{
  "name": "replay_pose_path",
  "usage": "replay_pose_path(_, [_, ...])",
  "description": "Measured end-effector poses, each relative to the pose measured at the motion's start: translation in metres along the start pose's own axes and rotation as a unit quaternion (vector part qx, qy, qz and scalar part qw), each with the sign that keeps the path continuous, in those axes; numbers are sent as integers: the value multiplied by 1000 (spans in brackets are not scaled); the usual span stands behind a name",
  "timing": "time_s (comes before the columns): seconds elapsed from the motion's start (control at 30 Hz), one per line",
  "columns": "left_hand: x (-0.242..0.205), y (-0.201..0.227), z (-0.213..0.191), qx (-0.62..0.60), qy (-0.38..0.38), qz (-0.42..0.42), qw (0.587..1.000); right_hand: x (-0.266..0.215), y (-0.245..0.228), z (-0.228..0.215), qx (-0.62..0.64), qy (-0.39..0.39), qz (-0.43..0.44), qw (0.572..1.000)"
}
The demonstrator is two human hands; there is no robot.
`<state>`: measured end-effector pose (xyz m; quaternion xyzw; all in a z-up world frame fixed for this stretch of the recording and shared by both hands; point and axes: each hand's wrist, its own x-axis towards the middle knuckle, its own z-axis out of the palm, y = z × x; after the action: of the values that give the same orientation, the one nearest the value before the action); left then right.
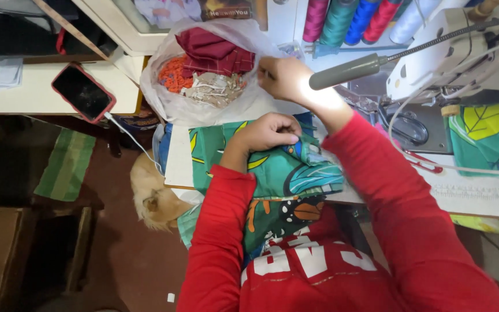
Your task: The person uses scissors to cut a section of patterned green fabric, then proceeds to fold the edges and secure them with pins at a sewing workstation.
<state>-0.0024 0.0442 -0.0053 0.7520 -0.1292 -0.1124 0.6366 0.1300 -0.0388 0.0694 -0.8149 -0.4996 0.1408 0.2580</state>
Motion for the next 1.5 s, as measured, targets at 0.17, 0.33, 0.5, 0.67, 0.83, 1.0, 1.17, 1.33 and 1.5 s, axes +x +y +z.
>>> replay_pose_path(0.17, [-8, 9, -5, -42, 16, -16, 999, -70, 17, -20, -21, -39, 63, 997])
replay_pose_path(0.33, [-13, 18, -6, -65, 45, -4, 997, -106, 51, -4, -111, -16, 119, 987])
replay_pose_path(0.5, [-17, 24, -7, -64, 55, -25, 996, -111, 64, 15, -118, -9, 118, 986])
replay_pose_path(0.67, [-21, 34, -5, -97, 69, -26, 993, -110, 77, 25, -122, 28, 118, 985])
replay_pose_path(0.83, [-21, 23, -10, -126, 75, -24, 989, -116, 53, 15, -124, 29, 47, 991])
replay_pose_path(1.0, [-17, 8, -11, -162, 77, -34, 983, -106, 72, 47, -211, 112, 6, 971])
replay_pose_path(1.17, [-19, 12, -13, -182, 82, -35, 979, -100, 83, 37, -203, 162, 57, 964])
replay_pose_path(1.33, [-15, 8, -15, -190, 85, -11, 978, -111, 84, 18, -94, 186, 21, 978])
replay_pose_path(1.5, [-16, 11, -12, -179, 95, -18, 979, -106, 78, 42, -162, 147, -81, 972])
